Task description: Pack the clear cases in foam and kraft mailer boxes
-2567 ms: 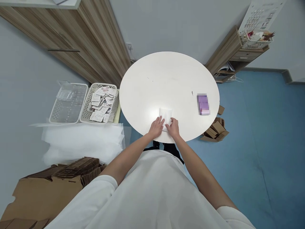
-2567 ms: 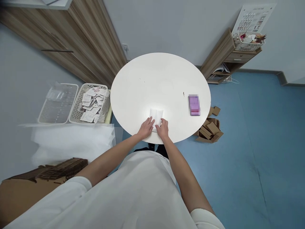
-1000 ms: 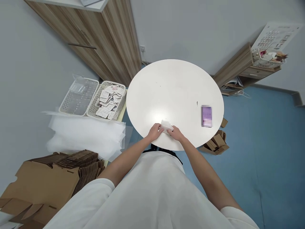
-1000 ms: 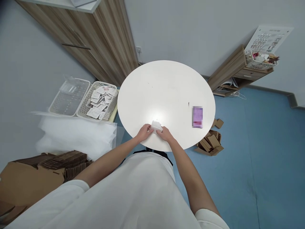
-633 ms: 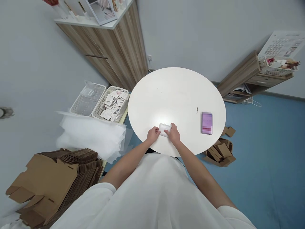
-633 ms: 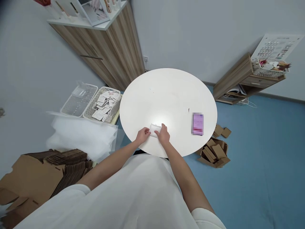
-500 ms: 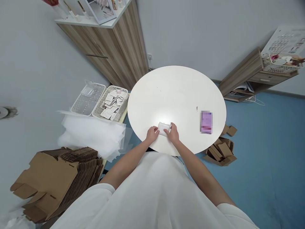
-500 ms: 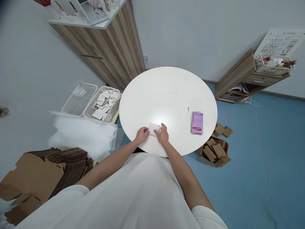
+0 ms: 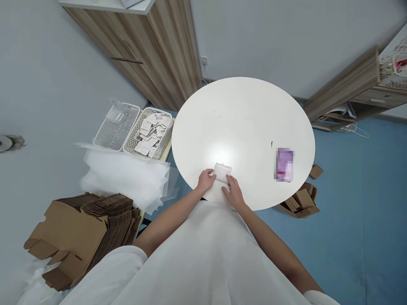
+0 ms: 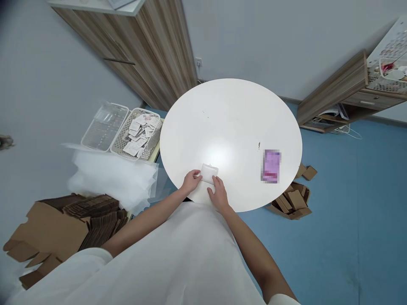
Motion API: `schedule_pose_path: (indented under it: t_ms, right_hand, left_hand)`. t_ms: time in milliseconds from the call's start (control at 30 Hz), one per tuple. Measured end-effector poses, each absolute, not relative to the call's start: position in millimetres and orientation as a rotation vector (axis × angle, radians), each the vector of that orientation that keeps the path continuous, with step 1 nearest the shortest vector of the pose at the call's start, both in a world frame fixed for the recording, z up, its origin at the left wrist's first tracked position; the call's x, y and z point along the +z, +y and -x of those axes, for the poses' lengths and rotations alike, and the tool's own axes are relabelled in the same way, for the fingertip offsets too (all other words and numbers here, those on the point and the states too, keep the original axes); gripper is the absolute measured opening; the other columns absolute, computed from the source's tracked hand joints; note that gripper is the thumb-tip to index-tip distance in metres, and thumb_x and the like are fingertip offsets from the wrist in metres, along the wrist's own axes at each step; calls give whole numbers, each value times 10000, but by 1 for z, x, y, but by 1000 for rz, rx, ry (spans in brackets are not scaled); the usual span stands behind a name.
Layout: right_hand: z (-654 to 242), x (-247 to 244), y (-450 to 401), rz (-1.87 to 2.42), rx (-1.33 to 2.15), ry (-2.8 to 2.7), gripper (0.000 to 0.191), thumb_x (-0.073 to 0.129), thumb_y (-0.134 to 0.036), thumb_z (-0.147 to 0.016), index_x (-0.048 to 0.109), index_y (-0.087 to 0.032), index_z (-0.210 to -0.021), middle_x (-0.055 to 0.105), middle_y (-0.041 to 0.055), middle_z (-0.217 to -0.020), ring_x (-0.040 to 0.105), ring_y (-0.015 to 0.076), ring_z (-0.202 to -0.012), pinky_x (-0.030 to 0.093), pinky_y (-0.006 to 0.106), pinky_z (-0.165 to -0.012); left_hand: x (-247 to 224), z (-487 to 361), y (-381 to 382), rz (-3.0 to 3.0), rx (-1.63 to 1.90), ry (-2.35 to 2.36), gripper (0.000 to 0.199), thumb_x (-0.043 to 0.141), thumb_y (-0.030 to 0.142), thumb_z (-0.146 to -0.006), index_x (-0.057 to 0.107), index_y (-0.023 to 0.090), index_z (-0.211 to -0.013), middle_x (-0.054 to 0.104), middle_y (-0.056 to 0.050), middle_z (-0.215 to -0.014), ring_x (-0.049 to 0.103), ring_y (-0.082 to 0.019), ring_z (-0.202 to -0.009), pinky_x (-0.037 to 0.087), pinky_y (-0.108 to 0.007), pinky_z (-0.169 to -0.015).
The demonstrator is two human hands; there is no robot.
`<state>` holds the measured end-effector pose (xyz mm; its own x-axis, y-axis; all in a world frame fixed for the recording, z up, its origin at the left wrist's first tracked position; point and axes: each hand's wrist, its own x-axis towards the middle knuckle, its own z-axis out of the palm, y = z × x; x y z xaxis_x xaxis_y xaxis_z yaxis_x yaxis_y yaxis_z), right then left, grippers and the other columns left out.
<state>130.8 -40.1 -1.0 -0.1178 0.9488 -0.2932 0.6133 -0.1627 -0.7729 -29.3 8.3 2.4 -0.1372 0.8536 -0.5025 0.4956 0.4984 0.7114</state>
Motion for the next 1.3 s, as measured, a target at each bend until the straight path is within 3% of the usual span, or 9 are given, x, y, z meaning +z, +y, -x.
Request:
schedule_pose_path:
  t_ms: [200, 400, 700, 1100, 1300]
  right_hand:
    - [-121, 3, -13, 1823, 1281, -1666, 567, 509, -295, -743, 357, -252, -1288, 406, 82, -1288, 535, 191, -974, 449, 388, -876]
    - [-56, 7, 27, 1773, 1404, -1716, 654, 532, -352, -729, 291, -253, -1329, 244, 70, -1415, 370, 240, -1218, 425, 412, -912]
    - [47, -3, 109, 1710, 1361, -1833, 707, 481, -202, -677, 260, -201, -1349, 210, 73, -1429, 353, 255, -1233, 403, 411, -938]
    - [66, -6, 148, 1746, 1305, -1902, 796, 456, -138, -640, 160, -225, -1374, 122, 54, -1450, 282, 270, -1270, 342, 464, -978]
    - [65, -2, 138, 1727, 1401, -1772, 848, 498, -173, -636, 97, -240, -1379, 38, 53, -1460, 217, 275, -1294, 288, 487, -1004]
  left_hand:
    - [-4, 46, 31, -1113, 474, 1674, 190, 574, 225, -727, 590, 187, -913, 629, -54, -949, 600, -146, -765, 504, -302, -725]
    - [-1, 106, 67, -1141, 579, 1744, 264, 566, 218, -732, 577, 184, -993, 618, -59, -987, 588, -160, -827, 487, -322, -772]
    - [-6, 197, 131, -1164, 719, 1797, 370, 524, 206, -748, 537, 146, -1113, 570, -97, -1108, 551, -180, -980, 454, -318, -862]
    - [-13, 214, 155, -1161, 775, 1675, 461, 457, 133, -758, 449, 167, -1218, 476, -80, -1257, 476, -193, -1115, 422, -325, -921]
    - [-17, 210, 144, -1201, 813, 1678, 521, 481, 129, -742, 404, 202, -1252, 384, -63, -1332, 369, -194, -1217, 336, -335, -997]
